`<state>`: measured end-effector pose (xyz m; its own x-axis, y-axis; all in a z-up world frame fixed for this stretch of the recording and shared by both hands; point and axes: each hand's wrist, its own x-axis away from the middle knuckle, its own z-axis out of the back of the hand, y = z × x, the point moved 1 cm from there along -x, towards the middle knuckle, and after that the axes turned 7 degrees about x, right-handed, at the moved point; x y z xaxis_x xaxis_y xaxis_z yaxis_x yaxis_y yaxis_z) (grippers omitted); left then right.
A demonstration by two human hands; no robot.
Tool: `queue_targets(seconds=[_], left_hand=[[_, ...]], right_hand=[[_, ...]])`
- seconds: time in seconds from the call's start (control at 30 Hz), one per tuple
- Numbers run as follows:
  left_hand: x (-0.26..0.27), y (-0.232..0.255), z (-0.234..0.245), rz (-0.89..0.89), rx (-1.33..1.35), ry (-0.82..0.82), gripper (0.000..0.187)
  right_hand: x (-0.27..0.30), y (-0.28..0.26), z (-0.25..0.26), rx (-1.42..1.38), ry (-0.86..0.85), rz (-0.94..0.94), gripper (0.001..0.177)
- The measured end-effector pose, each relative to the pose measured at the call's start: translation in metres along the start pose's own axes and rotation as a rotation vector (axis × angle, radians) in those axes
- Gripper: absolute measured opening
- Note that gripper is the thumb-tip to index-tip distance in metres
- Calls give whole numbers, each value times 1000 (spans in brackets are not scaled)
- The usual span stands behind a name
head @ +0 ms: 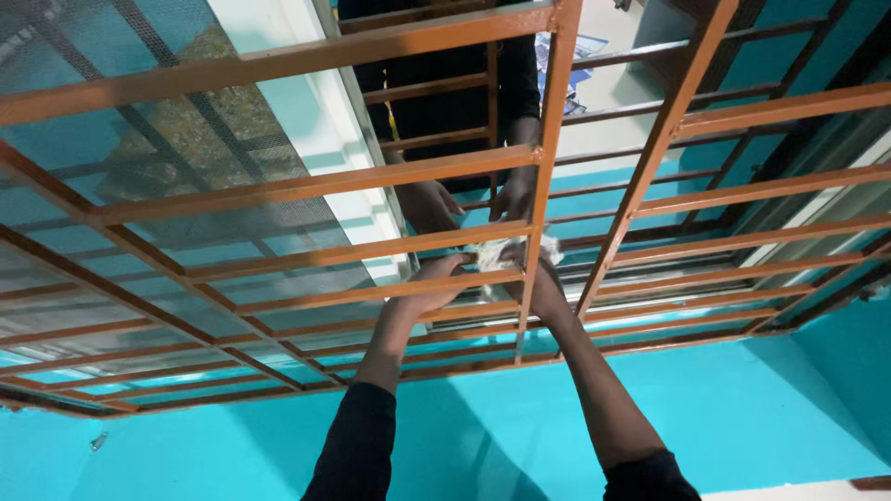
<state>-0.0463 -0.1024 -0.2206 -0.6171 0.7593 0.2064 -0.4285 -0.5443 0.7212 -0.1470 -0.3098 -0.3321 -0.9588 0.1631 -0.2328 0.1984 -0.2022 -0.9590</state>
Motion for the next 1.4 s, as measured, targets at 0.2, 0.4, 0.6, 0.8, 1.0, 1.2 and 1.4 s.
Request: queue_targets(seconds=[0.2,0.4,0.6,0.8,1.0,1.2,1.4], left_hand=[[-11,-19,-6,-105,-117,86,52],[-1,-3,2,-152,-79,142,47],[22,22,7,-422,-97,296,41],[24,20,11,-404,-65,335,51],[15,6,11,-457,-132,379,42],[33,25,24,-685,-149,512,60],[50,57,44,-859,-148,615,73]], right_hand=[[-15,-63,16,701,846,528,63],[-22,-59,-3,607,820,403,69],[-53,-124,5,894,928,306,63],[-87,-229,15,897,1069,495,56],[-52,-131,-17,830,775,629,60],[-64,-122,-15,774,803,633,58],[-109,-232,9,1044,1103,622,67]])
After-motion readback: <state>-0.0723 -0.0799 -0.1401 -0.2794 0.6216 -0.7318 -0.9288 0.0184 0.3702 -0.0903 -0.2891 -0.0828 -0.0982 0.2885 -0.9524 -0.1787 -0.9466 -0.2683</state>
